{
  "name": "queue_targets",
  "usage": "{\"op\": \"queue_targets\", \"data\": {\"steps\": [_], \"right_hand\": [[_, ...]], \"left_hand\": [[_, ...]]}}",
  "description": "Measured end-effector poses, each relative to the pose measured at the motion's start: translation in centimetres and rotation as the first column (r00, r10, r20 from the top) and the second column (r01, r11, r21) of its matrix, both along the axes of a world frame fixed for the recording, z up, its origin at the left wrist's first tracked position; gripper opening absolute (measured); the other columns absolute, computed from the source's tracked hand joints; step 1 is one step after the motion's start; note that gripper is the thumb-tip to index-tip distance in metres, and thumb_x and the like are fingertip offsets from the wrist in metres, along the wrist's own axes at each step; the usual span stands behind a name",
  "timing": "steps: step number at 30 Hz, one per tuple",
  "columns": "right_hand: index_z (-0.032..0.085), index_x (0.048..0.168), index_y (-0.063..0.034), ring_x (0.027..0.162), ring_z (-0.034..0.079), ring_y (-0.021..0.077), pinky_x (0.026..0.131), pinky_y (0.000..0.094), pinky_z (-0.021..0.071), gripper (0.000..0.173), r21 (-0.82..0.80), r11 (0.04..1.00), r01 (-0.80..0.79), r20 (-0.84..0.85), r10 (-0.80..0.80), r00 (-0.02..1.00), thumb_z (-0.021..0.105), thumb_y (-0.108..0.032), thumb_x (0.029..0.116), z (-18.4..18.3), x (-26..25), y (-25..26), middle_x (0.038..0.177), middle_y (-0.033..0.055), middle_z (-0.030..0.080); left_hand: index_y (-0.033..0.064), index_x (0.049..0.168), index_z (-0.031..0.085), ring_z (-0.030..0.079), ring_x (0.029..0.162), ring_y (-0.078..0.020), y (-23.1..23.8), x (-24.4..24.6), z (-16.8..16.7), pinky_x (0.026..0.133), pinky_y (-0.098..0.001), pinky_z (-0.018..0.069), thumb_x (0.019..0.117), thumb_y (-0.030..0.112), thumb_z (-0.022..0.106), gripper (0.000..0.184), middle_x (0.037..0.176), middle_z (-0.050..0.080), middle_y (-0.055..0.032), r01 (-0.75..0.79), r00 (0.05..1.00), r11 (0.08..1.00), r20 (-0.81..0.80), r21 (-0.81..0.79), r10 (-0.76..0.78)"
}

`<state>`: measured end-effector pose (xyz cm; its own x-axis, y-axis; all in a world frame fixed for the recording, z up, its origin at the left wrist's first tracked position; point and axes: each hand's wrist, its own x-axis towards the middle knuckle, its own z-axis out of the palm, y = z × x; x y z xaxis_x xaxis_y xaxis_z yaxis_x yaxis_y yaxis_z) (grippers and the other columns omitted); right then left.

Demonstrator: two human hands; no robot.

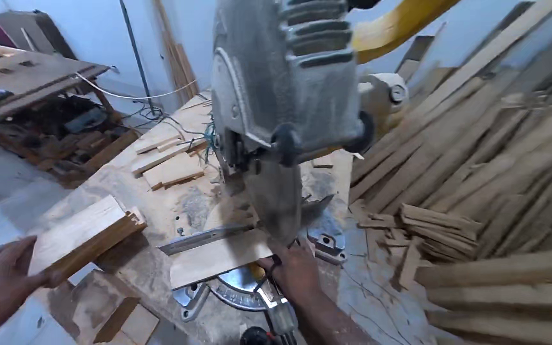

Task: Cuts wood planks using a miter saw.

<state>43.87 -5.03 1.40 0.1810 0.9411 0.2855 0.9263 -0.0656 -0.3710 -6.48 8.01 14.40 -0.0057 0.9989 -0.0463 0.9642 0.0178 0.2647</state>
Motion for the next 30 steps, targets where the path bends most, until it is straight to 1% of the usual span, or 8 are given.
{"op": "queue_targets", "data": {"steps": [5, 9, 11, 14, 17, 22, 27, 30], "right_hand": [[0.076, 0.124, -0.0229, 0.137, 0.056, 0.0269, 0.123, 0.0547, 0.0296, 0.057, -0.08, 0.996, 0.045, -0.242, -0.063, 0.968, 0.071, -0.064, 0.0842, -0.6, 0.2, 0.0, 0.134, 0.0023, 0.069], [0.06, 0.144, -0.0237, 0.133, 0.056, 0.019, 0.114, 0.0432, 0.0449, 0.045, -0.26, 0.963, -0.073, -0.477, -0.062, 0.877, 0.058, -0.028, 0.1, 0.8, 2.6, -0.3, 0.143, 0.0009, 0.062], [0.061, 0.143, -0.0211, 0.126, 0.062, 0.013, 0.109, 0.0392, 0.0504, 0.043, -0.235, 0.966, -0.104, -0.589, -0.056, 0.806, 0.052, -0.02, 0.1006, 0.8, 3.4, -0.4, 0.138, 0.0004, 0.066], [0.064, 0.138, -0.0182, 0.117, 0.066, 0.0126, 0.103, 0.0393, 0.0544, 0.044, -0.195, 0.975, -0.104, -0.693, -0.062, 0.718, 0.066, -0.031, 0.0955, 0.9, 3.3, -0.2, 0.129, 0.0017, 0.069], [0.068, 0.134, -0.0294, 0.12, 0.063, 0.0153, 0.106, 0.0447, 0.0505, 0.053, -0.236, 0.97, -0.061, -0.567, -0.086, 0.819, 0.074, -0.048, 0.0853, 0.5, 2.3, -0.2, 0.127, -0.0027, 0.07], [0.07, 0.132, -0.0343, 0.127, 0.059, 0.0232, 0.109, 0.0525, 0.0461, 0.052, -0.179, 0.984, 0.006, -0.406, -0.079, 0.911, 0.077, -0.051, 0.0826, -1.6, 1.3, 0.7, 0.132, -0.0054, 0.068], [0.071, 0.131, -0.0301, 0.142, 0.049, 0.0233, 0.124, 0.0529, 0.0263, 0.05, -0.126, 0.992, -0.02, -0.346, -0.025, 0.938, 0.074, -0.053, 0.0859, -2.1, 1.0, 0.8, 0.142, -0.0003, 0.064], [0.071, 0.131, -0.0306, 0.142, 0.048, 0.0237, 0.125, 0.0524, 0.0254, 0.05, -0.145, 0.989, -0.034, -0.327, -0.016, 0.945, 0.072, -0.054, 0.0872, -1.7, 0.7, 0.8, 0.144, -0.0005, 0.062]], "left_hand": [[0.0021, 0.148, 0.052, 0.045, 0.14, -0.0473, -10.4, 8.9, 1.6, 0.114, -0.0641, 0.0378, 0.0757, 0.042, 0.09, 0.091, 0.149, 0.05, -0.0284, 0.349, 0.924, 0.937, 0.162, 0.014, -0.347], [0.0167, 0.143, 0.062, 0.052, 0.136, -0.0346, -10.3, 19.6, -4.5, 0.113, -0.0597, 0.0413, 0.0723, 0.054, 0.088, 0.084, 0.147, 0.057, -0.0119, 0.39, 0.897, 0.917, 0.192, 0.081, -0.398], [0.0162, 0.135, 0.067, 0.053, 0.134, -0.0352, -8.6, 22.6, -7.9, 0.112, -0.0601, 0.0407, 0.0706, 0.055, 0.089, 0.078, 0.144, 0.058, -0.0127, 0.329, 0.927, 0.928, 0.127, 0.176, -0.352], [0.009, 0.131, 0.068, 0.055, 0.129, -0.0441, -9.3, 23.8, -8.8, 0.108, -0.0622, 0.0448, 0.0666, 0.055, 0.091, 0.082, 0.137, 0.059, -0.0225, 0.102, 0.982, 0.962, 0.127, 0.253, -0.137], [0.0005, 0.138, 0.059, 0.054, 0.129, -0.0452, -11.6, 23.0, -9.0, 0.108, -0.0602, 0.0462, 0.0763, 0.045, 0.089, 0.082, 0.138, 0.056, -0.0279, -0.173, 0.944, 0.978, 0.302, 0.114, 0.131], [0.0069, 0.138, 0.064, 0.067, 0.115, -0.0276, -11.9, 21.2, -11.5, 0.103, -0.05, 0.053, 0.0919, 0.028, 0.076, 0.052, 0.128, 0.068, -0.0147, -0.269, 0.817, 0.96, 0.509, -0.078, 0.271], [0.0135, 0.131, 0.07, 0.071, 0.108, -0.018, -11.9, 20.9, -12.7, 0.099, -0.0454, 0.0562, 0.094, 0.025, 0.073, 0.039, 0.118, 0.074, -0.0051, -0.357, 0.744, 0.933, 0.591, -0.043, 0.312], [0.0108, 0.13, 0.069, 0.072, 0.102, -0.0179, -11.9, 20.8, -12.8, 0.095, -0.0447, 0.0574, 0.0937, 0.021, 0.074, 0.038, 0.113, 0.075, -0.0063, -0.386, 0.685, 0.92, 0.645, -0.072, 0.339]]}}
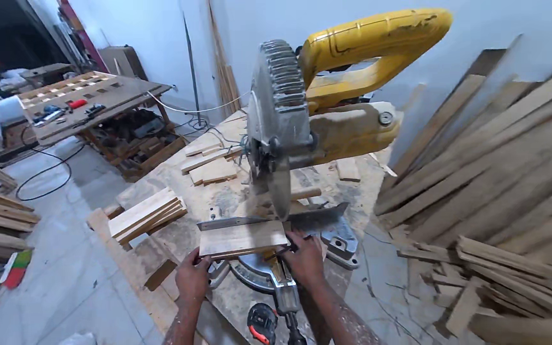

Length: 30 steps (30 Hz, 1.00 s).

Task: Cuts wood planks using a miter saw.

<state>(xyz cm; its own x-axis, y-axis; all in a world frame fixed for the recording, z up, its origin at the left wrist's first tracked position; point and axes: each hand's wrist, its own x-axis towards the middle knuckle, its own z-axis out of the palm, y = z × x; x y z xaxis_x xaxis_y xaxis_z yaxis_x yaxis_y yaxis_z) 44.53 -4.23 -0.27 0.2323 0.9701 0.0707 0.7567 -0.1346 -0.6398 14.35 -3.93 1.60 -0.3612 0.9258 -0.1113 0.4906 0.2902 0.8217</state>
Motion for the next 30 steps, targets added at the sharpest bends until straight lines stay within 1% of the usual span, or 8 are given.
{"op": "queue_targets", "data": {"steps": [6, 10, 16, 19, 21, 24, 27, 30], "right_hand": [[0.068, 0.136, -0.031, 0.145, 0.045, 0.0192, 0.127, 0.0517, 0.0203, 0.051, -0.066, 0.998, -0.016, 0.01, 0.017, 1.0, 0.069, -0.053, 0.09, 0.8, 0.2, -0.2, 0.148, -0.0032, 0.059], [0.068, 0.135, -0.0337, 0.146, 0.044, 0.0154, 0.127, 0.0493, 0.0211, 0.049, -0.009, 1.0, -0.003, 0.092, 0.004, 0.996, 0.064, -0.057, 0.0922, -0.9, 0.2, 0.0, 0.147, -0.0063, 0.059], [0.068, 0.135, -0.0322, 0.144, 0.046, 0.0142, 0.126, 0.047, 0.0251, 0.049, 0.028, 1.0, -0.002, 0.153, -0.003, 0.988, 0.063, -0.057, 0.0933, -1.2, 0.3, 0.1, 0.147, -0.0072, 0.059], [0.068, 0.136, -0.0321, 0.145, 0.045, 0.0142, 0.126, 0.0457, 0.0246, 0.05, 0.015, 1.0, -0.004, 0.161, 0.001, 0.987, 0.062, -0.059, 0.0937, -1.2, 0.4, 0.1, 0.149, -0.0069, 0.058], [0.068, 0.136, -0.0321, 0.145, 0.045, 0.0151, 0.126, 0.0462, 0.0248, 0.051, 0.015, 1.0, -0.002, 0.156, 0.0, 0.988, 0.061, -0.06, 0.0935, -1.2, 0.5, 0.1, 0.147, -0.0061, 0.059], [0.068, 0.136, -0.0321, 0.145, 0.046, 0.0157, 0.126, 0.0466, 0.024, 0.051, 0.012, 1.0, 0.004, 0.143, -0.006, 0.99, 0.062, -0.059, 0.0925, -1.0, 0.3, 0.0, 0.146, -0.0049, 0.06], [0.067, 0.137, -0.0323, 0.146, 0.044, 0.0155, 0.127, 0.0465, 0.022, 0.052, -0.005, 1.0, -0.001, 0.129, 0.002, 0.992, 0.061, -0.06, 0.093, -0.8, 0.4, 0.0, 0.149, -0.0055, 0.058], [0.067, 0.137, -0.0326, 0.146, 0.044, 0.0167, 0.127, 0.0464, 0.0217, 0.052, -0.008, 1.0, -0.004, 0.114, 0.005, 0.993, 0.062, -0.059, 0.0924, -0.5, 0.5, -0.1, 0.148, -0.0048, 0.059]], "left_hand": [[0.0066, 0.134, 0.064, 0.071, 0.101, -0.021, 0.0, 0.4, 0.0, 0.092, -0.0447, 0.0581, 0.0904, 0.01, 0.074, 0.045, 0.114, 0.073, -0.0114, 0.047, 0.99, 0.999, 0.13, 0.022, -0.05], [0.0089, 0.13, 0.069, 0.07, 0.107, -0.0202, 0.3, -0.3, -1.0, 0.097, -0.0464, 0.0565, 0.0905, 0.02, 0.077, 0.042, 0.119, 0.072, -0.0085, 0.106, 0.991, 0.991, -0.086, 0.084, -0.099], [0.0106, 0.117, 0.075, 0.072, 0.097, -0.0161, 1.1, -2.3, -2.5, 0.09, -0.0402, 0.0604, 0.0907, 0.023, 0.078, 0.029, 0.108, 0.075, -0.0057, 0.304, 0.91, 0.918, -0.363, 0.254, -0.201], [0.0117, 0.12, 0.074, 0.071, 0.101, -0.0144, 1.2, -2.0, -2.1, 0.092, -0.039, 0.0596, 0.0897, 0.024, 0.079, 0.033, 0.111, 0.074, -0.0044, 0.243, 0.951, 0.956, -0.233, 0.163, -0.202], [0.0094, 0.125, 0.071, 0.07, 0.105, -0.0151, 1.3, -1.6, -1.1, 0.095, -0.0391, 0.0583, 0.0907, 0.02, 0.077, 0.036, 0.115, 0.073, -0.0052, 0.184, 0.983, 0.981, -0.004, 0.065, -0.184], [0.0036, 0.13, 0.067, 0.072, 0.095, -0.0175, 1.0, 0.0, -0.3, 0.088, -0.0386, 0.0598, 0.1, 0.022, 0.067, 0.035, 0.108, 0.075, -0.0101, 0.069, 0.95, 0.996, 0.299, 0.061, -0.084], [0.0046, 0.135, 0.064, 0.07, 0.104, -0.0209, 1.2, 1.9, -0.2, 0.094, -0.0441, 0.0557, 0.1074, 0.031, 0.054, 0.04, 0.115, 0.073, -0.0131, -0.023, 0.956, 0.998, 0.292, 0.065, 0.003], [0.0062, 0.142, 0.059, 0.068, 0.114, -0.0235, 1.6, 2.9, -0.2, 0.1, -0.047, 0.0538, 0.1073, 0.028, 0.054, 0.041, 0.126, 0.07, -0.0146, -0.082, 0.95, 0.995, 0.308, 0.056, 0.061]]}}
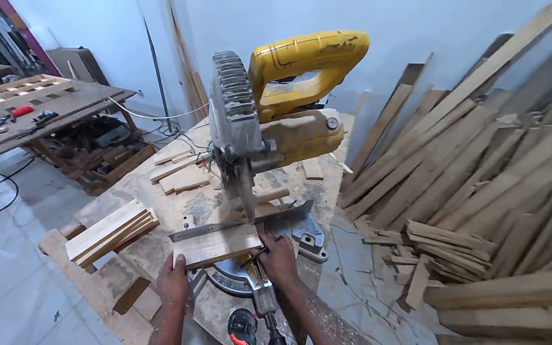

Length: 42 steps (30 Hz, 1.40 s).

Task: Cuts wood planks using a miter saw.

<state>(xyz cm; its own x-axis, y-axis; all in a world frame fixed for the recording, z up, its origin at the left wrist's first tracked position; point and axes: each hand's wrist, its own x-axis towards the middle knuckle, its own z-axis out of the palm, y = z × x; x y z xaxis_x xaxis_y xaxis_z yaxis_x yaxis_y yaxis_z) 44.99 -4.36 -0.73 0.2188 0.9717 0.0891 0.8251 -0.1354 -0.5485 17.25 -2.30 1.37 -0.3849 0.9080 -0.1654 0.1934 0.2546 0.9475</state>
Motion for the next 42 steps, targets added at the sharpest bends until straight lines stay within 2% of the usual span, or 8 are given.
{"op": "queue_targets", "data": {"steps": [6, 13, 17, 21, 26, 30, 36, 42], "right_hand": [[0.067, 0.136, -0.0368, 0.146, 0.043, 0.0142, 0.127, 0.0461, 0.022, 0.05, -0.002, 1.0, 0.01, -0.007, -0.01, 1.0, 0.061, -0.06, 0.0925, -0.3, -0.1, 0.0, 0.147, -0.0077, 0.06], [0.062, 0.143, -0.0327, 0.149, 0.039, 0.0188, 0.128, 0.0515, 0.0158, 0.054, -0.056, 0.998, -0.037, 0.023, 0.038, 0.999, 0.056, -0.059, 0.096, 0.5, -0.3, 0.0, 0.152, -0.0031, 0.056], [0.06, 0.145, -0.0324, 0.151, 0.037, 0.0183, 0.128, 0.0536, 0.013, 0.055, -0.066, 0.996, -0.064, 0.053, 0.068, 0.996, 0.052, -0.06, 0.0977, 0.3, -0.2, 0.3, 0.154, -0.0037, 0.054], [0.06, 0.145, -0.0325, 0.152, 0.035, 0.0158, 0.128, 0.0527, 0.0124, 0.055, -0.069, 0.996, -0.064, 0.07, 0.069, 0.995, 0.051, -0.061, 0.098, 0.0, 0.0, 0.2, 0.155, -0.0059, 0.052], [0.061, 0.144, -0.0326, 0.151, 0.035, 0.0149, 0.129, 0.0506, 0.0118, 0.056, -0.079, 0.995, -0.063, 0.039, 0.066, 0.997, 0.052, -0.061, 0.0965, 0.3, 0.1, 0.2, 0.154, -0.0058, 0.053], [0.06, 0.145, -0.0307, 0.151, 0.037, 0.0163, 0.128, 0.0519, 0.0122, 0.056, -0.116, 0.991, -0.061, 0.062, 0.068, 0.996, 0.052, -0.058, 0.0978, 1.0, -0.1, 0.1, 0.153, -0.0046, 0.054], [0.057, 0.148, -0.0282, 0.137, 0.054, 0.0249, 0.126, 0.0601, 0.012, 0.051, -0.213, 0.974, -0.072, 0.08, 0.09, 0.993, 0.058, -0.041, 0.098, 3.9, -2.5, 0.2, 0.139, 0.0024, 0.066], [0.058, 0.147, -0.0318, 0.142, 0.049, 0.021, 0.127, 0.0567, 0.013, 0.052, -0.126, 0.991, -0.052, 0.092, 0.064, 0.994, 0.059, -0.042, 0.0966, 2.3, -2.7, 0.1, 0.148, -0.0018, 0.059]], "left_hand": [[0.004, 0.128, 0.068, 0.071, 0.102, -0.0212, 0.8, -0.7, 0.3, 0.093, -0.0444, 0.0571, 0.1052, 0.02, 0.058, 0.029, 0.112, 0.074, -0.0125, 0.0, 1.0, 1.0, -0.022, -0.022, -0.001], [0.0028, 0.151, 0.046, 0.064, 0.122, -0.0241, 0.6, -0.6, -0.1, 0.103, -0.0433, 0.0518, 0.1105, 0.02, 0.044, 0.044, 0.138, 0.062, -0.0185, 0.04, 0.989, 0.999, 0.141, 0.002, -0.04], [0.003, 0.15, 0.048, 0.065, 0.118, -0.0219, 0.6, -0.5, 0.2, 0.1, -0.041, 0.0534, 0.1104, 0.018, 0.044, 0.043, 0.135, 0.064, -0.0175, 0.018, 0.983, 1.0, 0.182, -0.001, -0.018], [0.0042, 0.148, 0.052, 0.068, 0.113, -0.0231, 0.4, -0.6, -0.2, 0.098, -0.0433, 0.0547, 0.1082, 0.021, 0.051, 0.043, 0.13, 0.067, -0.0165, 0.032, 0.993, 0.999, 0.114, 0.005, -0.032], [0.0073, 0.156, 0.041, 0.068, 0.107, -0.024, 0.1, -0.6, -0.3, 0.091, -0.0424, 0.0571, 0.1054, 0.022, 0.058, 0.055, 0.13, 0.065, -0.0182, 0.08, 0.985, 0.997, 0.153, -0.008, -0.078], [0.0035, 0.147, 0.051, 0.07, 0.108, -0.0221, 0.5, -1.2, 0.0, 0.094, -0.0412, 0.0579, 0.1038, 0.016, 0.06, 0.046, 0.125, 0.069, -0.0157, 0.092, 0.981, 0.996, 0.17, 0.008, -0.092], [0.0025, 0.136, 0.061, 0.071, 0.102, -0.0242, 1.2, -3.4, 0.2, 0.087, -0.0431, 0.0595, 0.0988, 0.013, 0.067, 0.039, 0.119, 0.07, -0.0157, 0.039, 0.98, 0.999, 0.196, -0.012, -0.036], [-0.0018, 0.125, 0.065, 0.072, 0.093, -0.0265, 1.7, -3.2, -0.1, 0.082, -0.0447, 0.0614, 0.0926, 0.008, 0.075, 0.035, 0.108, 0.072, -0.0176, -0.062, 0.971, 0.998, 0.229, -0.013, 0.063]]}}
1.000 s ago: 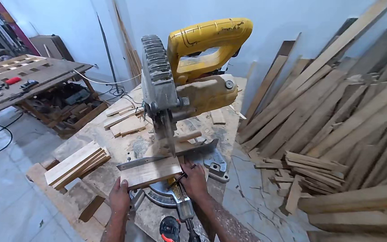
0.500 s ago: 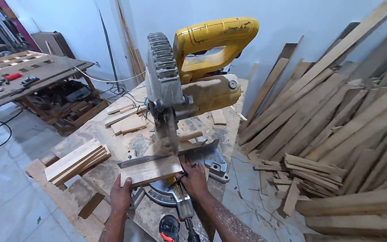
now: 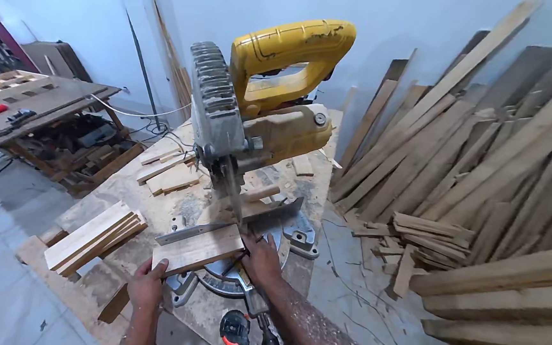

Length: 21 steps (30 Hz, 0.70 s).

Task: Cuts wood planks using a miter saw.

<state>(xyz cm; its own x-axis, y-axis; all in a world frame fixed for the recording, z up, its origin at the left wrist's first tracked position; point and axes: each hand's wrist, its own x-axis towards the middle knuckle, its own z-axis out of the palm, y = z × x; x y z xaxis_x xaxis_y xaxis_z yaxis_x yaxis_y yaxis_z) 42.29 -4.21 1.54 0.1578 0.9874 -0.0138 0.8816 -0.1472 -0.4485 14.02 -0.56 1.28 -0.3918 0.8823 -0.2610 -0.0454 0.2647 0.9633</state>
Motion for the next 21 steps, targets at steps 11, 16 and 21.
{"op": "queue_targets", "data": {"steps": [11, 16, 21], "right_hand": [[0.055, 0.15, -0.0321, 0.148, 0.043, 0.0189, 0.128, 0.0544, 0.0103, 0.052, -0.001, 1.0, -0.004, 0.013, 0.004, 1.0, 0.056, -0.041, 0.0986, 0.0, 0.0, -0.2, 0.155, -0.0028, 0.053], [0.052, 0.152, -0.0331, 0.152, 0.035, 0.0185, 0.129, 0.0538, 0.0096, 0.053, -0.036, 0.999, -0.035, -0.003, 0.035, 0.999, 0.053, -0.042, 0.0996, 0.1, 0.2, -0.1, 0.159, -0.0028, 0.048], [0.068, 0.131, -0.0141, 0.107, 0.07, 0.0225, 0.094, 0.0484, 0.0579, 0.036, 0.169, 0.947, 0.272, -0.559, -0.135, 0.818, 0.066, -0.026, 0.0979, 6.8, 4.9, -1.2, 0.118, 0.0086, 0.073]], "left_hand": [[0.0017, 0.124, 0.063, 0.065, 0.079, -0.0282, 3.3, -2.3, 0.8, 0.069, -0.0484, 0.0545, 0.1017, 0.065, 0.045, 0.07, 0.098, 0.067, -0.0178, 0.324, 0.788, 0.845, -0.374, -0.425, -0.489], [0.0013, 0.118, 0.069, 0.068, 0.095, -0.0385, 3.7, -2.1, 1.2, 0.085, -0.0598, 0.0539, 0.0992, 0.075, 0.034, 0.083, 0.107, 0.069, -0.0243, 0.29, 0.65, 0.8, -0.505, -0.526, -0.568], [-0.0014, 0.113, 0.07, 0.067, 0.103, -0.0407, 2.7, -1.7, 1.5, 0.089, -0.0622, 0.0515, 0.0996, 0.073, 0.037, 0.083, 0.11, 0.069, -0.0264, 0.278, 0.68, 0.836, -0.518, -0.472, -0.519]]}}
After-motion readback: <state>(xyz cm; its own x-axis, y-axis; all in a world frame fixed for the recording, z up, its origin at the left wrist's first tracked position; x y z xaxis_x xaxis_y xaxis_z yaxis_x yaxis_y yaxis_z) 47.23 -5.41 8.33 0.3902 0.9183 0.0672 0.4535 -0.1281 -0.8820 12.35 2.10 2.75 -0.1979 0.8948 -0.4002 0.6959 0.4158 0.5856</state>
